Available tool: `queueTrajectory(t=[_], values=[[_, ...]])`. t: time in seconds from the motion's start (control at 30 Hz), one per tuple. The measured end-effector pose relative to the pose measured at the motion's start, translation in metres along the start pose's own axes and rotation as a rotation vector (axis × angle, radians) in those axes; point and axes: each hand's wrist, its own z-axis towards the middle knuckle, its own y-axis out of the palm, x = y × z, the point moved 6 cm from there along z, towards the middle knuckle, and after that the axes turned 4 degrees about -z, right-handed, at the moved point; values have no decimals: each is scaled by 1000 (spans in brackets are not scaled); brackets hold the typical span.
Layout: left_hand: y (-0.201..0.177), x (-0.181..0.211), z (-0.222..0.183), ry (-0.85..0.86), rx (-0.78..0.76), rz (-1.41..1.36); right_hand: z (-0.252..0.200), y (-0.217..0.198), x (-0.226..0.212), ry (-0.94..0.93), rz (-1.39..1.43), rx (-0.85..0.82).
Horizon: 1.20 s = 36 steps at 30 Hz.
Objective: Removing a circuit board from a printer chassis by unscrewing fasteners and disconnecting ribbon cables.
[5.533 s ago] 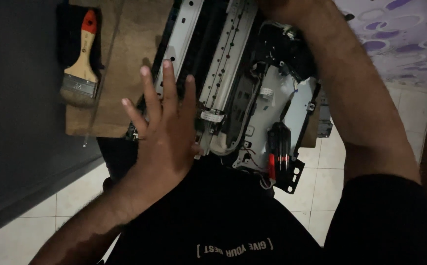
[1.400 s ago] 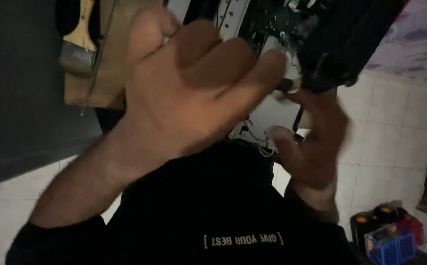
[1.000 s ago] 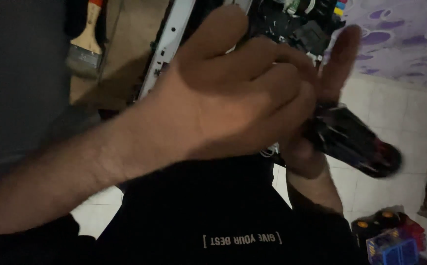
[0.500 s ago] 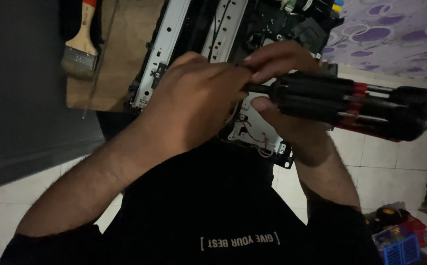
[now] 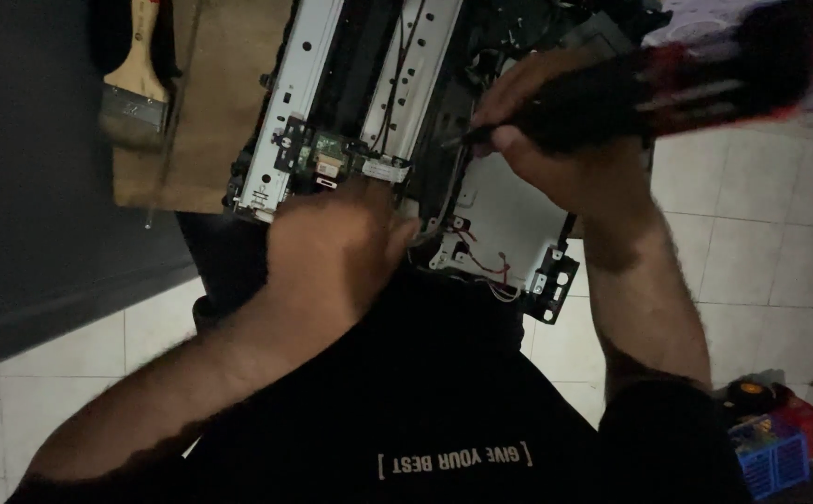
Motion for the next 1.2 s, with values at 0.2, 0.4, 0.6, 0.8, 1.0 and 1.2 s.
queueTrajectory(t=[0.2,0.4,0.6,0.8,1.0,1.2], values=[[31,1,7,-190,-448,-100,11,17,33,197,75,-173],[23,8,9,-128,-48,-143,15,29,42,132,-61,-220],[7,10,10,-69,-37,-466,14,32,53,154,-25,-239],[10,9,10,-44,4,-367,19,33,50,102,19,-228],[23,7,12,-86,-123,-232,15,34,57,34,-131,-232],[28,7,14,-119,-170,-82,18,33,53,45,-162,-189]])
